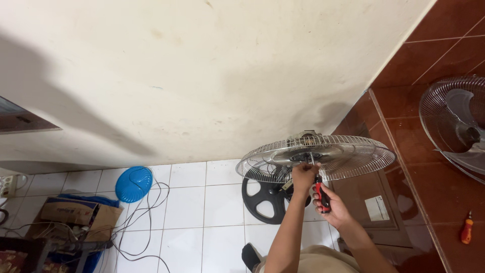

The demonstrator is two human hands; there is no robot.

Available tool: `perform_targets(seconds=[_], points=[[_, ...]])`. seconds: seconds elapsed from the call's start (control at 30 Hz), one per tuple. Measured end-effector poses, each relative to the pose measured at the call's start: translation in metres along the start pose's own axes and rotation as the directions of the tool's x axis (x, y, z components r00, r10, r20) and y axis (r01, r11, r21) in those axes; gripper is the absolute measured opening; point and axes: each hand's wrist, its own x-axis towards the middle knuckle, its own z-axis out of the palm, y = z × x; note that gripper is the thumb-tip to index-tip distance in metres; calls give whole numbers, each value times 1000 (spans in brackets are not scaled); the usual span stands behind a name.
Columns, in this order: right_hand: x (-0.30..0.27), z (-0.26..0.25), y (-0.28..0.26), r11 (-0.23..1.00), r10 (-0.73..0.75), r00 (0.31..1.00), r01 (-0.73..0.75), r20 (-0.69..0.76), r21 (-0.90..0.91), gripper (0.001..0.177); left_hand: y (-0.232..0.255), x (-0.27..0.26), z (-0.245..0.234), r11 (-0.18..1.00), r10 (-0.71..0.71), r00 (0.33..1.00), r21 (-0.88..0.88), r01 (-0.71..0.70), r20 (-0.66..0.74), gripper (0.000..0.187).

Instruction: The person uses a screwdriver to tighten screws on the central hub of a standing fan. They repeatedly rotate the fan head to access different screw locations and continue tightening throughout the clip.

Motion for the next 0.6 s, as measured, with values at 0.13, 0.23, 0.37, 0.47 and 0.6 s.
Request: perform_targets(seconds=[0.13, 0.23, 0.37, 0.47, 0.6], points=[[3, -5, 2, 1000, -6, 999, 5, -40, -13, 23, -5, 5, 5, 989, -114, 993, -86, 117, 38, 25], [3, -5, 2, 1000, 2, 999, -3, -47, -15, 21, -14, 11, 9, 929, -193, 970, -292, 229, 146, 24], [-3, 8, 3, 1000, -1, 998, 1, -65, 5, 24, -22, 13, 8, 871, -243, 943, -377, 316, 229, 23], [-14, 25, 0, 1000, -29, 998, 29, -48, -2, 39, -21, 14, 4, 842, -262, 927, -406, 355, 268, 24], [-28, 47, -1, 1000, -22, 988, 19, -152, -22, 42, -16, 13, -2, 828, -314, 896, -371, 420, 314, 27]])
